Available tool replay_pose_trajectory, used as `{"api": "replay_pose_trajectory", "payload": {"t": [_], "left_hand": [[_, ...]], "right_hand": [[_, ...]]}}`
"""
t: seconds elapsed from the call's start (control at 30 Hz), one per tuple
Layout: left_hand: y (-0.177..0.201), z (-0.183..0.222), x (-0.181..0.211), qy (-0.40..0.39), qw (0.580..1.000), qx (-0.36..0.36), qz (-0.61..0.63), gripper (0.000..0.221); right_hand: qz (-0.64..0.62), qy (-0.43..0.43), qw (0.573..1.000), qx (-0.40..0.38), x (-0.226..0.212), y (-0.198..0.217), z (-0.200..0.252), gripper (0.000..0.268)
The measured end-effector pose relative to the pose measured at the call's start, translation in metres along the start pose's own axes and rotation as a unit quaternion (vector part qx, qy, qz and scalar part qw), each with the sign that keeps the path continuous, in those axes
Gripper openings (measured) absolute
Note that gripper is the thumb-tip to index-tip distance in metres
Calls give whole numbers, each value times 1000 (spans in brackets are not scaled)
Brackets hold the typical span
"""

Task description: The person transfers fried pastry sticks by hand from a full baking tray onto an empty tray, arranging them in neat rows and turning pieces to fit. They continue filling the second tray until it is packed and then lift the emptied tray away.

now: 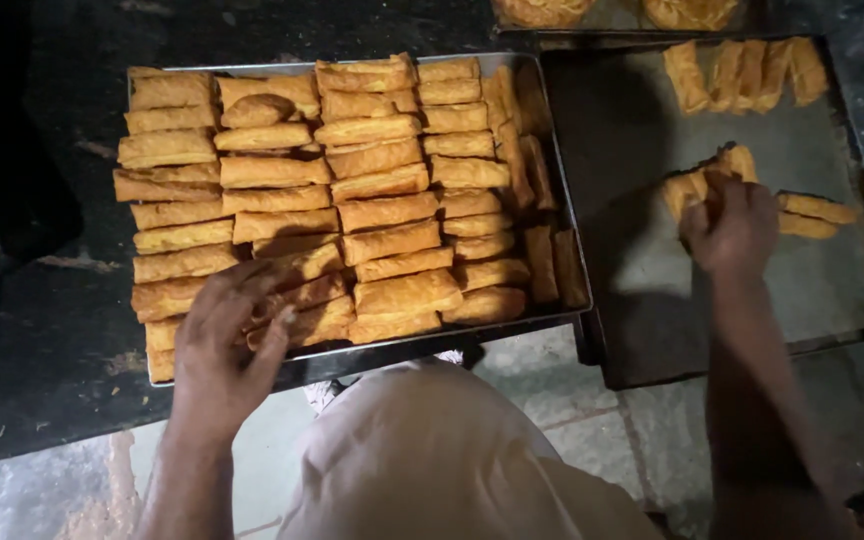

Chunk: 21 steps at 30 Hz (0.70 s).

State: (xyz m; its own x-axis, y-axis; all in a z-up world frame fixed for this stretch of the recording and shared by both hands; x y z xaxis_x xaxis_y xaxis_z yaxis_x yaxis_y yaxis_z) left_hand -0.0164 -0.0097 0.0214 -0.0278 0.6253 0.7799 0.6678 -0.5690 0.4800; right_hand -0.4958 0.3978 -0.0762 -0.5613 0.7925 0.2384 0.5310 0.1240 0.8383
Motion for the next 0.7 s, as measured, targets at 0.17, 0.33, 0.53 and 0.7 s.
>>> {"api": "replay_pose_trajectory", "payload": {"t": [0.17, 0.33, 0.53, 0.7], "left_hand": [[-6, 3, 4, 3, 1000, -1, 12, 36], [-13, 1, 14, 6, 1000, 2, 24, 32], [-17, 3, 16, -4, 1000, 3, 23, 30], [-15, 8, 5, 6, 1000, 17, 8, 34]], "right_hand": [[10, 32, 998, -55, 8, -19, -9, 53], [-39, 39, 992, -116, -17, -18, -24, 46], [-109, 49, 987, -104, -3, -41, -11, 59], [-241, 3, 960, -140, -38, 21, -17, 68]]}}
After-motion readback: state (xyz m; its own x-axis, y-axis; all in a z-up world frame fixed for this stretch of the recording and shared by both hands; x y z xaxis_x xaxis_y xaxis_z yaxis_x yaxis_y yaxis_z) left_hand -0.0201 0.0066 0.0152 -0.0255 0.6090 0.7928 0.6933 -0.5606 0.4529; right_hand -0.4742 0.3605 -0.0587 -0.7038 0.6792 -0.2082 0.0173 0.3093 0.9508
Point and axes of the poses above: each hand's wrist, its own z-axis away from the middle knuckle, its own y-axis out of the back of the hand, x = y × z, the point moved 3 cm from there along -z, towards the middle knuckle, and after that the axes turned 14 degrees about z, right-handed, at the moved point
